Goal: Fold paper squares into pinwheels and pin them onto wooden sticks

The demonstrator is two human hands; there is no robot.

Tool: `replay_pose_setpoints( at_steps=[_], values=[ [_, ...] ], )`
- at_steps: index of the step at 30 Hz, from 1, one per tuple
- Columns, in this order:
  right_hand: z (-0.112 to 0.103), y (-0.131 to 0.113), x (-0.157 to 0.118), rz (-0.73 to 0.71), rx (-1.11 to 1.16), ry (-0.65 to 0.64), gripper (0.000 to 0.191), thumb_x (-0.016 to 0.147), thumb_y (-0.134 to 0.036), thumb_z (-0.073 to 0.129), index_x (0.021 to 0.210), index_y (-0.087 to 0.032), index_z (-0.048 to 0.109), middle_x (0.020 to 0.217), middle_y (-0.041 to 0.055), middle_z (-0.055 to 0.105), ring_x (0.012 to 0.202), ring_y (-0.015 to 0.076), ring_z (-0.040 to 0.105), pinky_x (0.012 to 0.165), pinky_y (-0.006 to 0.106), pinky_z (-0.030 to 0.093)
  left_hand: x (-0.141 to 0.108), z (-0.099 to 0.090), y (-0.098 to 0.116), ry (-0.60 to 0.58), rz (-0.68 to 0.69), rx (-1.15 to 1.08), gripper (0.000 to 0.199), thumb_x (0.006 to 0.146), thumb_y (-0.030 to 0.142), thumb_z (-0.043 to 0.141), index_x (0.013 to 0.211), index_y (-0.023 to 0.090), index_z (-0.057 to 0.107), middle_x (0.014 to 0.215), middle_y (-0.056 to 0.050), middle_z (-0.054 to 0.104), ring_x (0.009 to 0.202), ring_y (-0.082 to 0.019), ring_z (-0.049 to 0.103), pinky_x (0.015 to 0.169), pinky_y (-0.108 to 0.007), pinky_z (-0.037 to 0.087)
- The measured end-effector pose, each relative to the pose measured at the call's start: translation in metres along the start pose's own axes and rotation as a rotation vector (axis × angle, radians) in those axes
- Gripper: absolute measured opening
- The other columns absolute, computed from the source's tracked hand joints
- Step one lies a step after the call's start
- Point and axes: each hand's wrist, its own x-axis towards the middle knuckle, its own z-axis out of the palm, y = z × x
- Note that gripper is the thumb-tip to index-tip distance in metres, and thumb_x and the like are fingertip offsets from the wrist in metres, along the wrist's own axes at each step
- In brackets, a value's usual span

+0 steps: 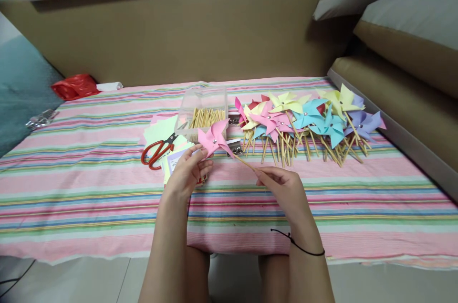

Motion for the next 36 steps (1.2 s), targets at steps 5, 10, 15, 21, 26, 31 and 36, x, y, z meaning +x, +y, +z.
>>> replay_pose_setpoints(
  at_steps=[5,10,15,21,26,31,36],
  values=[
    [0.0,-0.001,-0.001,0.017,0.039,-0.017,0.024,0.071,-0.045,0.076,0.075,-0.022,0.077,0.064,0.0025,0.069,0.065,0.018,0.064,0.065,0.03,0.053,-0.001,0.001,-0.003,0.008,0.065,0.113,0.057,0.058,0.016,0.083,0.105,0.017,0.051,0.069,0.002,0.067,0.055,-0.01,0.064,0.06,-0.022,0.052],
    [-0.001,0.0,0.0,0.025,0.055,-0.011,0.025,0.07,-0.046,0.077,0.077,-0.022,0.077,0.066,0.0029,0.071,0.067,0.0189,0.066,0.067,0.031,0.054,0.003,-0.001,-0.006,0.072,0.118,0.109,0.059,0.055,0.018,0.083,0.105,0.017,0.052,0.06,0.005,0.064,0.052,-0.01,0.061,0.057,-0.022,0.05],
    [-0.003,0.002,0.0,0.04,0.071,-0.018,0.024,0.07,-0.046,0.078,0.077,-0.023,0.077,0.068,0.0024,0.071,0.068,0.018,0.066,0.07,0.029,0.054,0.006,-0.005,-0.005,0.12,0.167,0.071,0.062,0.051,0.019,0.085,0.103,0.018,0.051,0.056,0.008,0.059,0.051,-0.01,0.059,0.056,-0.021,0.049],
    [-0.003,0.004,-0.001,0.078,0.051,-0.11,0.028,0.072,-0.048,0.076,0.076,-0.02,0.075,0.072,0.0046,0.073,0.073,0.0195,0.068,0.071,0.029,0.054,0.006,-0.004,-0.001,0.172,0.253,-0.052,0.059,0.053,0.022,0.085,0.102,0.015,0.052,0.071,0.001,0.068,0.061,-0.009,0.063,0.065,-0.023,0.051],
    [0.001,0.003,-0.001,0.133,0.054,-0.232,0.031,0.071,-0.047,0.076,0.083,-0.019,0.072,0.077,0.0066,0.075,0.079,0.0222,0.07,0.077,0.032,0.053,0.008,-0.005,-0.003,0.141,0.254,-0.028,0.058,0.054,0.024,0.085,0.101,0.015,0.053,0.072,0.001,0.069,0.059,-0.009,0.063,0.064,-0.022,0.051],
    [0.005,0.009,0.0,0.082,-0.092,-0.338,0.026,0.073,-0.044,0.074,0.077,-0.018,0.074,0.082,0.0064,0.074,0.08,0.0224,0.066,0.073,0.031,0.05,0.007,-0.003,-0.002,0.101,0.229,-0.022,0.056,0.055,0.025,0.084,0.101,0.016,0.053,0.07,0.001,0.069,0.061,-0.011,0.065,0.065,-0.023,0.052],
    [0.009,0.015,0.003,0.082,-0.108,-0.338,0.026,0.072,-0.043,0.073,0.078,-0.018,0.075,0.082,0.0065,0.075,0.079,0.0226,0.066,0.072,0.032,0.048,0.004,-0.002,-0.001,0.059,0.19,0.016,0.054,0.054,0.024,0.084,0.097,0.017,0.052,0.066,0.003,0.068,0.059,-0.012,0.066,0.065,-0.024,0.053]
  ],
)
